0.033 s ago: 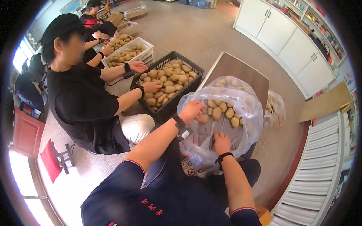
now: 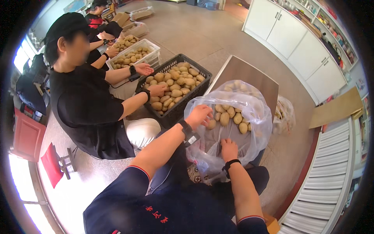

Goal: The person sorts potatoes from a large plastic bag by picking them up and placing them into a black plastic crate.

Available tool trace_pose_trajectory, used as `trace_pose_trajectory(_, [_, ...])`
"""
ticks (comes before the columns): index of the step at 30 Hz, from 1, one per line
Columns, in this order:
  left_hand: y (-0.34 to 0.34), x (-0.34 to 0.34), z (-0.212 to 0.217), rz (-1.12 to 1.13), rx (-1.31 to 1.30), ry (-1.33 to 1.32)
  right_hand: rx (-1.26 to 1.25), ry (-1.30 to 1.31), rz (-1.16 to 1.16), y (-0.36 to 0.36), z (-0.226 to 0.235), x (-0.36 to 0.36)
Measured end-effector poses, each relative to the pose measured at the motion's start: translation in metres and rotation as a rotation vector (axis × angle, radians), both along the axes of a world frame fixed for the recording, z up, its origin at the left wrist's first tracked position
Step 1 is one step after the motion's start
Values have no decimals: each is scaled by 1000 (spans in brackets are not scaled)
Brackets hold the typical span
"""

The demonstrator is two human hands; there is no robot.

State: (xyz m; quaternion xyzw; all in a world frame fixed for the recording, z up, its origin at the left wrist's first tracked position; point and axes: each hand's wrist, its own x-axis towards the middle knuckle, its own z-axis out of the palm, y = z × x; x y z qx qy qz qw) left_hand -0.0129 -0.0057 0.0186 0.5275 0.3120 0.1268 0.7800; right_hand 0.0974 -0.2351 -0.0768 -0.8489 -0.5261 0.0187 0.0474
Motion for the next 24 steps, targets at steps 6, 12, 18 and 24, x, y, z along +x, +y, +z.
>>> trace_pose_trajectory(6, [6,-11,1,123,-44,-53,220,142,56,11,17,-4])
trace_pose_trajectory(12, [7,-8,-10,122,29,-4,475,1218,-539,35,64,4])
trace_pose_trajectory(18, [-2,-11,-2,-37,-10,85,472,1283,-278,74,110,-24])
trace_pose_trajectory(24, [4,-8,1,-248,-163,59,420,788,-58,95,84,-23])
